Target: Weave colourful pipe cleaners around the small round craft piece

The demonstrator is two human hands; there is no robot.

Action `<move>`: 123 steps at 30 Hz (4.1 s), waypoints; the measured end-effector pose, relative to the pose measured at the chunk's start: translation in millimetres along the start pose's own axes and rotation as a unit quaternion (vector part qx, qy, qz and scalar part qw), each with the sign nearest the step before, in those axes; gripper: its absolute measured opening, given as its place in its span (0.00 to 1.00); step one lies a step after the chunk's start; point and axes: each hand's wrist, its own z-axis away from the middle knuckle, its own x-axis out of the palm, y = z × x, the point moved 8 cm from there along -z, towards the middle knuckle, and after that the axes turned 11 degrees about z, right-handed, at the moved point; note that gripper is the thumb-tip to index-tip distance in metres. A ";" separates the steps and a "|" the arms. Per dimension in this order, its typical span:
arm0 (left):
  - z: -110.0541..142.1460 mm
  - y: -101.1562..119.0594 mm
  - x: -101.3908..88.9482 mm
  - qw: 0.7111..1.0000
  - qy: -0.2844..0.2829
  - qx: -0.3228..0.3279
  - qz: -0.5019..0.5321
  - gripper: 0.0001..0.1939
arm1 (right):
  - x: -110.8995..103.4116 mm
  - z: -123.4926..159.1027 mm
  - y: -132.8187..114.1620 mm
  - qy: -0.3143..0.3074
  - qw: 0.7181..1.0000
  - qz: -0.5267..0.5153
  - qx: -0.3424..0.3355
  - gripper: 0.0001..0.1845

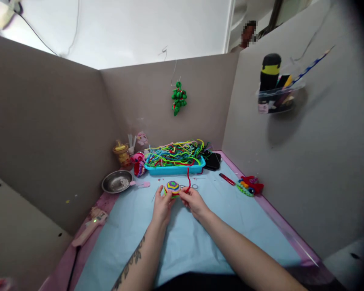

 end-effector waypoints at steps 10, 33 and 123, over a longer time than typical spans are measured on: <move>9.8 14.2 14.4 0.994 -0.044 0.085 -0.056 0.50 | -2.3 -2.7 5.8 0.009 1.000 0.020 -0.002 0.21; -1.1 25.6 -13.4 0.993 0.062 0.104 0.004 0.38 | -22.2 10.6 -47.0 0.083 0.867 0.415 -0.264 0.07; 13.0 -7.0 22.5 0.941 -0.141 0.115 -0.284 0.33 | -10.9 11.5 -63.9 0.045 0.933 0.248 -0.255 0.07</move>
